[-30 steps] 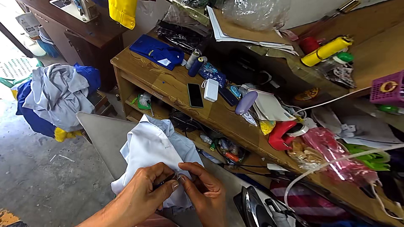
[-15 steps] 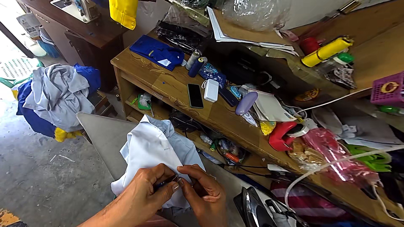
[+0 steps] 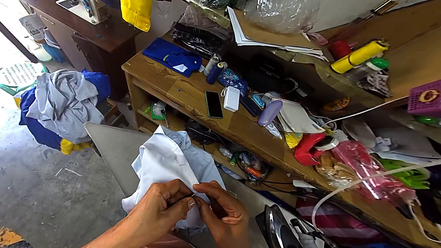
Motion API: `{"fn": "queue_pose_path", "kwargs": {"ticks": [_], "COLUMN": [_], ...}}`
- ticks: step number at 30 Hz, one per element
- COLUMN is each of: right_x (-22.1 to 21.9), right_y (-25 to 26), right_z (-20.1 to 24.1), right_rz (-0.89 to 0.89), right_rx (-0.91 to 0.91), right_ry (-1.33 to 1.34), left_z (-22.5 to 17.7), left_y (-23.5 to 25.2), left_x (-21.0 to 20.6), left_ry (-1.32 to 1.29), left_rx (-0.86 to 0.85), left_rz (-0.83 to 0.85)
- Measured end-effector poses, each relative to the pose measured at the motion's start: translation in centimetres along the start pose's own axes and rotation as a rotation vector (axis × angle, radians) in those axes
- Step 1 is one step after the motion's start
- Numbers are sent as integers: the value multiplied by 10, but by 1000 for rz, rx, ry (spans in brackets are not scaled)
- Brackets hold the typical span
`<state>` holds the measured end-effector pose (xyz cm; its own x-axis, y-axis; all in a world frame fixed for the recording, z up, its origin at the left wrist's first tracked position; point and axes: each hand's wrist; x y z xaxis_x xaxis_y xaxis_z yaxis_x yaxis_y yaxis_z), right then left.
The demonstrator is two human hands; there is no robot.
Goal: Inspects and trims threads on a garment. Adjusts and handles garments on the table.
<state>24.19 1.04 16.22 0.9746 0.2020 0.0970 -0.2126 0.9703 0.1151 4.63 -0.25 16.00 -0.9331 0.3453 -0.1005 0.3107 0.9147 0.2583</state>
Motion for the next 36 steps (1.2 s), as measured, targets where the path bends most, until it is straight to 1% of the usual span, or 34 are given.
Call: {"fn": "queue_pose_path", "kwargs": {"ticks": [12, 21, 28, 36], "right_x": [-1, 0, 0, 0], "right_y": [1, 1, 1, 1], "right_z": [3, 3, 4, 6], "right_rz": [9, 16, 13, 34], "right_rx": [5, -12, -26, -20], "right_ry": [-42, -20, 19, -6], "left_z": [3, 8, 3, 1], "left_y": [1, 1, 1, 1], "left_x": [1, 1, 4, 3], "left_ry": [30, 83, 35, 17], "left_rx": [-29, -91, -40, -15], "left_rz": [-17, -19, 31, 2]}}
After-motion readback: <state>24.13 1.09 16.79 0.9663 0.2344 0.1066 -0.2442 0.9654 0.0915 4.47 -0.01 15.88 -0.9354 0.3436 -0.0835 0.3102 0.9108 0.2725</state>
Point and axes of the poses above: each hand's wrist, its own y-axis towards the middle knuckle, its own x-axis out of the back of the hand, z = x × y, and after that the axes turned 12 degrees about -x, right-handed
